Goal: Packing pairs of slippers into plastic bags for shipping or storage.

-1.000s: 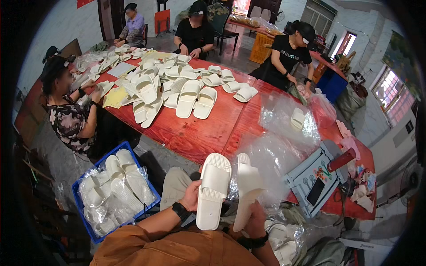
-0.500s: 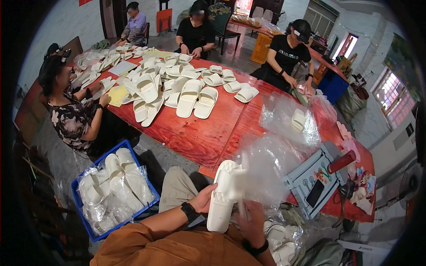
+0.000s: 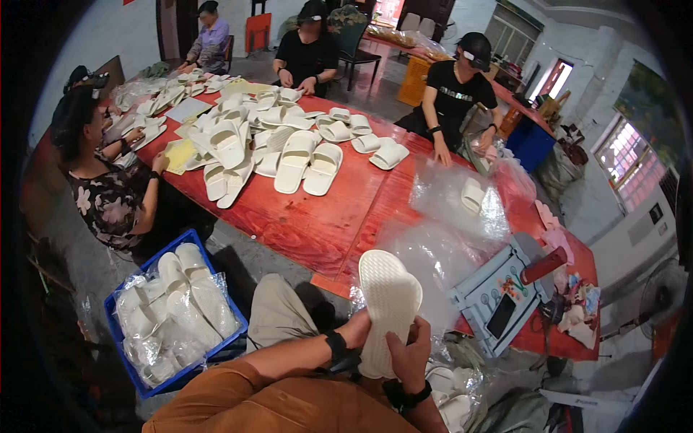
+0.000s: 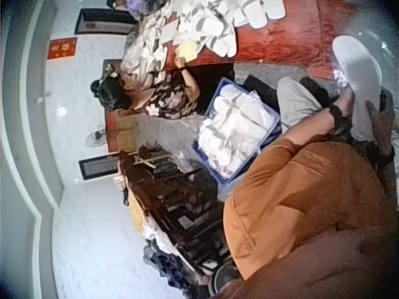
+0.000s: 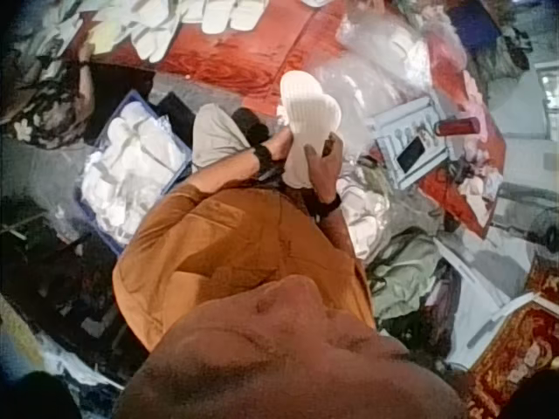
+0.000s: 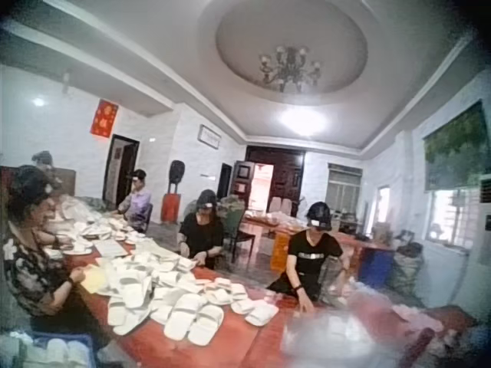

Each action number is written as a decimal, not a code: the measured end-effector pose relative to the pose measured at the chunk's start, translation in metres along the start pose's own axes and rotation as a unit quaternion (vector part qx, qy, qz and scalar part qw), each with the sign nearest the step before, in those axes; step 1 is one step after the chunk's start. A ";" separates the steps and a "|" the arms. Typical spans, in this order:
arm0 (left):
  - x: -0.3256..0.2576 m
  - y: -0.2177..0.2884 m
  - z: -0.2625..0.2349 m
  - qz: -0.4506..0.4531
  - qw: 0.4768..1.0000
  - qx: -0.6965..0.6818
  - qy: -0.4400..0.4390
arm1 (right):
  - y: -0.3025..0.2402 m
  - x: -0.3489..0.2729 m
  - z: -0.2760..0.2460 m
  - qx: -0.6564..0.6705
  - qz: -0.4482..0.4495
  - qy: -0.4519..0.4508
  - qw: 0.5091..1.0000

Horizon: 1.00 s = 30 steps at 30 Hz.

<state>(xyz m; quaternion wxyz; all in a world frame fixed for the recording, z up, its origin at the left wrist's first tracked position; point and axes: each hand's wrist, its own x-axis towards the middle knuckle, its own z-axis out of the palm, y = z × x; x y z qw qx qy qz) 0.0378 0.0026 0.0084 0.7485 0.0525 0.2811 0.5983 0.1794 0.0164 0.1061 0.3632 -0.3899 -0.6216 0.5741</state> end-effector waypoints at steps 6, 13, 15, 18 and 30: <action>0.031 -0.042 -0.042 -0.031 0.999 -0.005 0.007 | 0.019 0.007 0.001 -0.442 -0.116 0.045 0.888; -0.020 0.002 -0.057 -0.038 0.999 0.010 0.005 | 0.070 -0.010 -0.003 -0.205 -0.039 -0.140 0.968; -0.025 0.000 -0.055 -0.025 0.992 0.121 0.038 | 0.083 -0.006 -0.014 -0.227 -0.061 -0.084 0.968; -0.017 -0.016 -0.069 -0.015 0.952 0.293 0.087 | 0.099 0.001 -0.027 -0.242 -0.091 0.075 0.963; -0.018 0.022 -0.112 0.097 0.968 0.216 0.090 | 0.115 0.003 -0.007 -0.313 -0.018 -0.001 0.949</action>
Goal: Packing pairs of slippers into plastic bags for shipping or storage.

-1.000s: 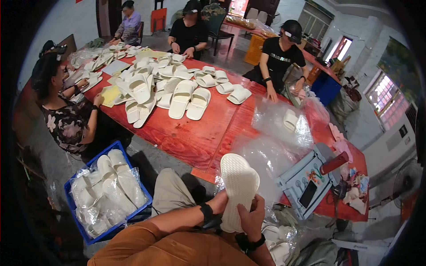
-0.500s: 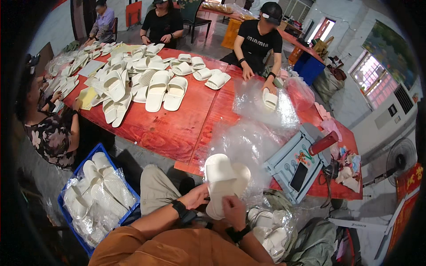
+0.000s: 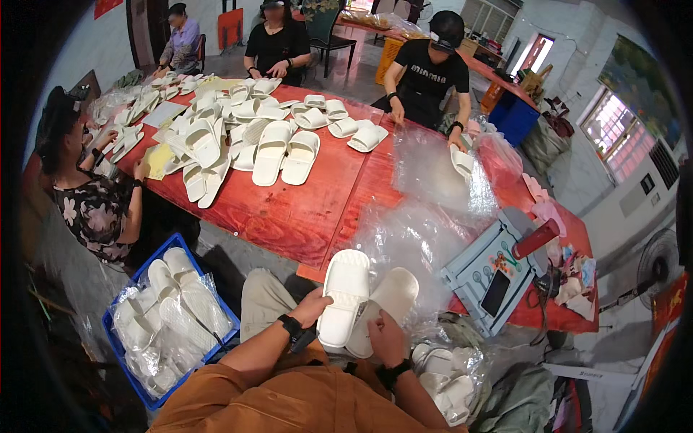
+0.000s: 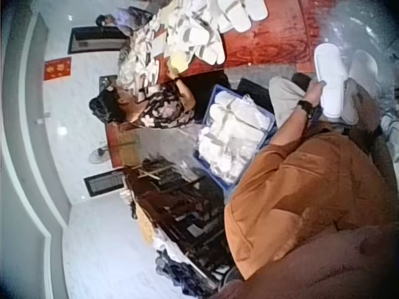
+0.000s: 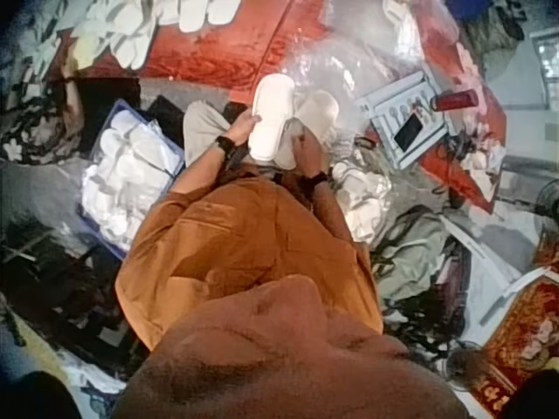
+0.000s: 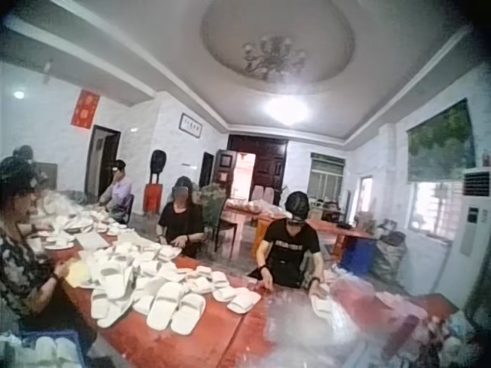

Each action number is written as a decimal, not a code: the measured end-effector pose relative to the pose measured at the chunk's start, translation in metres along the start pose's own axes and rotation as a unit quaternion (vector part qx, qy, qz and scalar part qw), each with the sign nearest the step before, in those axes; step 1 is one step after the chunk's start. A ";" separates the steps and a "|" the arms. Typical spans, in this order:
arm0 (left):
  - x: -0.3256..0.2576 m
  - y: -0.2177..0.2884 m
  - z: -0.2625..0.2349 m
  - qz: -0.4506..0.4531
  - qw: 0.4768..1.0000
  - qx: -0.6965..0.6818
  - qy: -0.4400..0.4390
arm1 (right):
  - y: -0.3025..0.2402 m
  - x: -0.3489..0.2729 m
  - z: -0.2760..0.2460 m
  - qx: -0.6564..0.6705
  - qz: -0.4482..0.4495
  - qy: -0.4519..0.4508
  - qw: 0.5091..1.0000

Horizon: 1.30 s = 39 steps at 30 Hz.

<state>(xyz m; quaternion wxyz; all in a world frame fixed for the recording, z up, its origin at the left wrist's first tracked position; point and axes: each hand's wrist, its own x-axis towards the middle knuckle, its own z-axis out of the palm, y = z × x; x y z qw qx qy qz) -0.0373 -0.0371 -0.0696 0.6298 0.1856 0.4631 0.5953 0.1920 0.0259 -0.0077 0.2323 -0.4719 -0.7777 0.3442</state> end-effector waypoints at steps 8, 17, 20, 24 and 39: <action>0.004 0.007 0.022 0.023 0.998 0.054 -0.015 | -0.020 0.032 0.028 0.011 0.123 0.039 0.992; 0.002 0.005 0.059 -0.053 0.990 0.104 -0.083 | 0.007 0.059 0.008 -0.106 0.104 0.151 0.977; -0.004 0.011 0.072 -0.066 0.985 0.131 -0.090 | 0.015 0.064 -0.002 -0.107 0.070 0.181 0.975; -0.003 0.013 0.073 -0.050 0.973 0.153 -0.167 | 0.041 0.072 -0.009 -0.006 0.015 0.211 0.977; 0.045 0.008 0.107 0.000 0.966 0.223 0.128 | 0.025 0.007 -0.058 0.382 0.040 0.157 0.910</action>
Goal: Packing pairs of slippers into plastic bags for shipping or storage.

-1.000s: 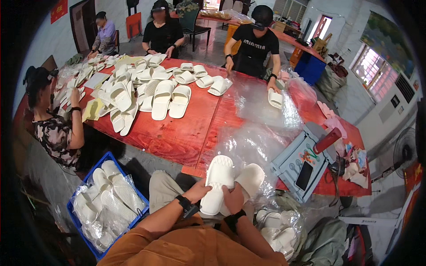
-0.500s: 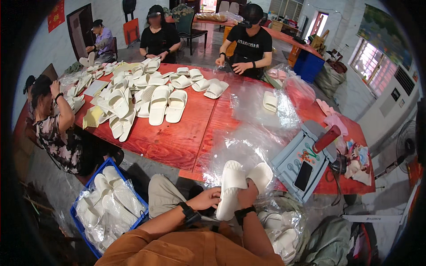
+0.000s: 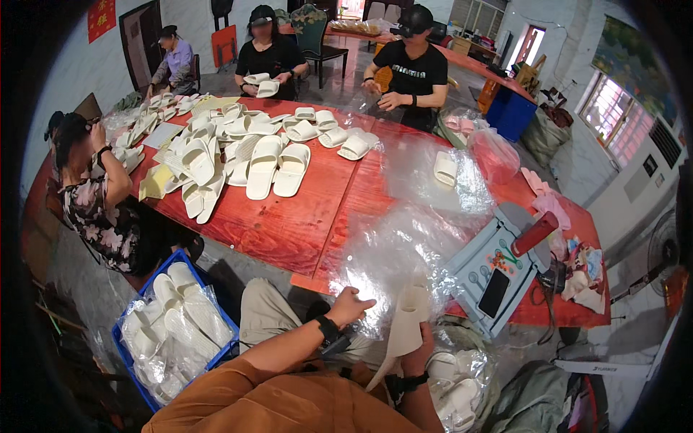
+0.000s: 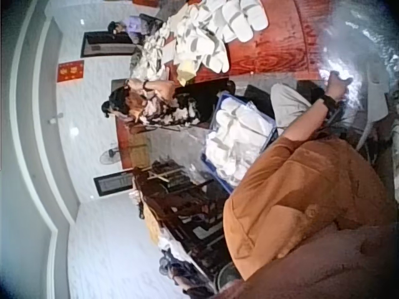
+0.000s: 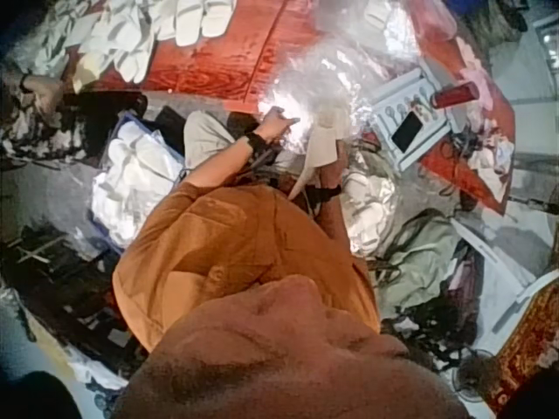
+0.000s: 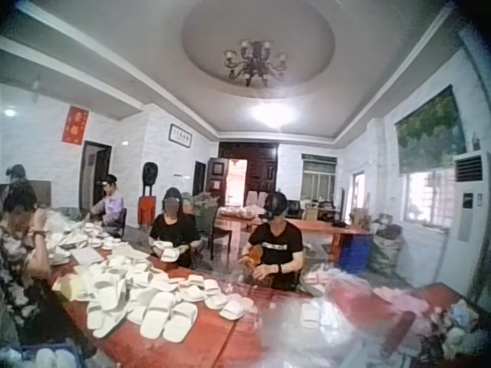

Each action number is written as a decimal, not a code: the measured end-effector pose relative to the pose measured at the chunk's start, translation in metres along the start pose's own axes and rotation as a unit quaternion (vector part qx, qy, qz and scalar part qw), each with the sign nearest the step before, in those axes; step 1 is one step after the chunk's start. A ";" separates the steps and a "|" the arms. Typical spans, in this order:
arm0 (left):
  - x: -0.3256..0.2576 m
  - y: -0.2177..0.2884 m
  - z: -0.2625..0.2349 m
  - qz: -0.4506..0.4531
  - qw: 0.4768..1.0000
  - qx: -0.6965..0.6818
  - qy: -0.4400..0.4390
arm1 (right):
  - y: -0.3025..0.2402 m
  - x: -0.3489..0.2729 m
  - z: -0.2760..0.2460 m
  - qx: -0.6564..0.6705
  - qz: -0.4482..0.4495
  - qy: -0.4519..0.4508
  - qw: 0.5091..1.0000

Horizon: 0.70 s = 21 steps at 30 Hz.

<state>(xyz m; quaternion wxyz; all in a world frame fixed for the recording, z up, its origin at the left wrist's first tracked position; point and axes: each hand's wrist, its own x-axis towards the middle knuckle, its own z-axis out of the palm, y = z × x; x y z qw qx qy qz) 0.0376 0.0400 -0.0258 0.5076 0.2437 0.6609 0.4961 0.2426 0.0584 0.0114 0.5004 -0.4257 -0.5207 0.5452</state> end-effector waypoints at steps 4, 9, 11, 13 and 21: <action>0.016 -0.011 -0.001 0.007 1.000 0.016 -0.006 | 0.026 -0.005 -0.018 -0.118 -0.024 0.058 0.991; 0.012 -0.023 -0.019 0.014 0.999 0.029 0.000 | 0.009 -0.005 -0.008 -0.012 0.006 0.099 0.995; 0.003 -0.023 -0.037 0.019 0.999 -0.045 -0.022 | 0.000 -0.005 -0.015 0.058 0.022 0.121 0.991; -0.004 -0.028 -0.061 0.100 0.991 0.081 0.035 | -0.008 -0.003 -0.032 0.114 0.080 0.124 0.982; -0.065 0.037 -0.044 0.446 0.730 0.505 -0.110 | 0.015 -0.013 -0.061 0.219 0.133 0.119 0.959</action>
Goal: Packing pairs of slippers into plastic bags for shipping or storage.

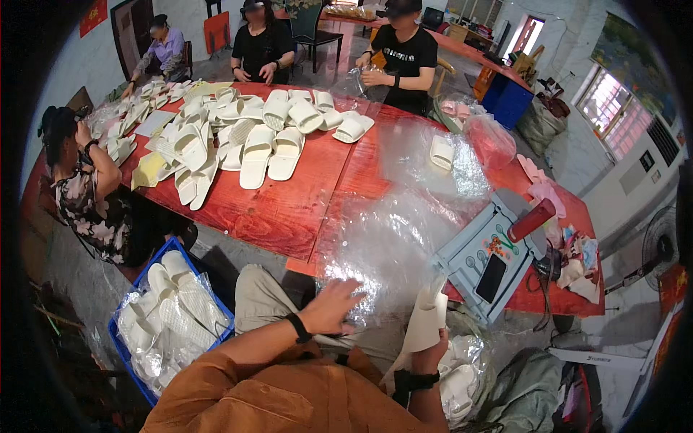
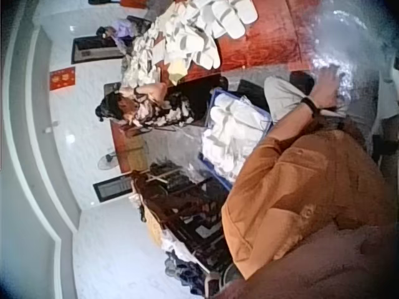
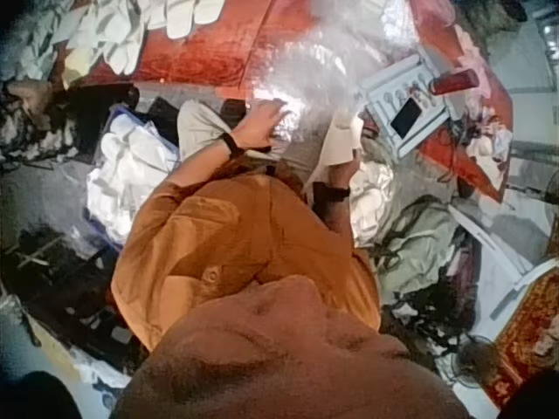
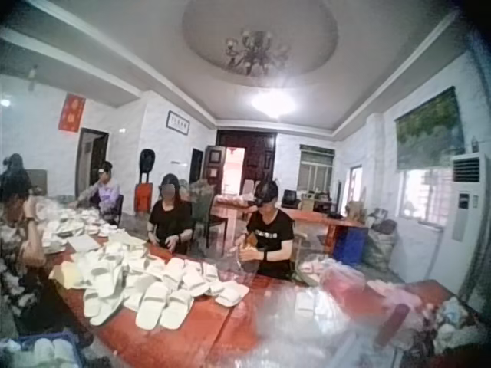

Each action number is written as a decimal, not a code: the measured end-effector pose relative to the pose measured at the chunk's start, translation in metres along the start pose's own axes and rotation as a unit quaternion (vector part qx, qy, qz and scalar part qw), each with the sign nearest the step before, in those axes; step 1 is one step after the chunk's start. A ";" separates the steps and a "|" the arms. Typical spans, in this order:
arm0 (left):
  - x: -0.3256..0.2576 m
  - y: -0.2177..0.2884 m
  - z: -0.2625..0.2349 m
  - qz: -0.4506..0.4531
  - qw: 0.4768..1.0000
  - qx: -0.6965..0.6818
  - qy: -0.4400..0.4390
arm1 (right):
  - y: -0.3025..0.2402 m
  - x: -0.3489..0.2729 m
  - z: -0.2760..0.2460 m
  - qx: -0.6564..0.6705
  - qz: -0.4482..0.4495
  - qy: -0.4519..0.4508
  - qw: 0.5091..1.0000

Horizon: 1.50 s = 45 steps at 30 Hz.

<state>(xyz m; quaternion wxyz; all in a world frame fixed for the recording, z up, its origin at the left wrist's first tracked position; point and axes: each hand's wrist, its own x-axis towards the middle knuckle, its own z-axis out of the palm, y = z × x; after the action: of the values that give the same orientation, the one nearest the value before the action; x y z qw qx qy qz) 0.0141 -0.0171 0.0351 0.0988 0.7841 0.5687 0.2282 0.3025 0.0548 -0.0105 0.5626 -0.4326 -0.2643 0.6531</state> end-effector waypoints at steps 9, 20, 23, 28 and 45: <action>-0.019 -0.029 0.036 -0.013 0.996 0.044 -0.075 | -0.006 -0.025 0.013 -0.101 -0.016 0.039 0.994; 0.002 -0.040 -0.022 -0.148 0.959 -0.236 0.048 | -0.027 -0.017 -0.043 0.060 0.061 -0.006 0.996; 0.022 -0.035 -0.039 -0.186 0.932 -0.302 0.072 | -0.028 -0.017 -0.040 0.043 0.051 -0.014 0.998; 0.042 -0.015 -0.040 -0.189 0.945 -0.243 0.107 | -0.030 -0.015 -0.037 0.016 0.034 -0.029 0.999; 0.024 0.021 0.003 -0.020 0.947 -0.296 0.122 | -0.030 -0.002 -0.021 -0.067 -0.021 -0.077 0.995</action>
<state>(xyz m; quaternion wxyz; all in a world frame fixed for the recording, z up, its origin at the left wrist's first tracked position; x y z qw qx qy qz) 0.0391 -0.0017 0.0474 0.2608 0.6743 0.4989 0.4780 0.3358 0.0562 0.0046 0.5243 -0.4117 -0.3591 0.6532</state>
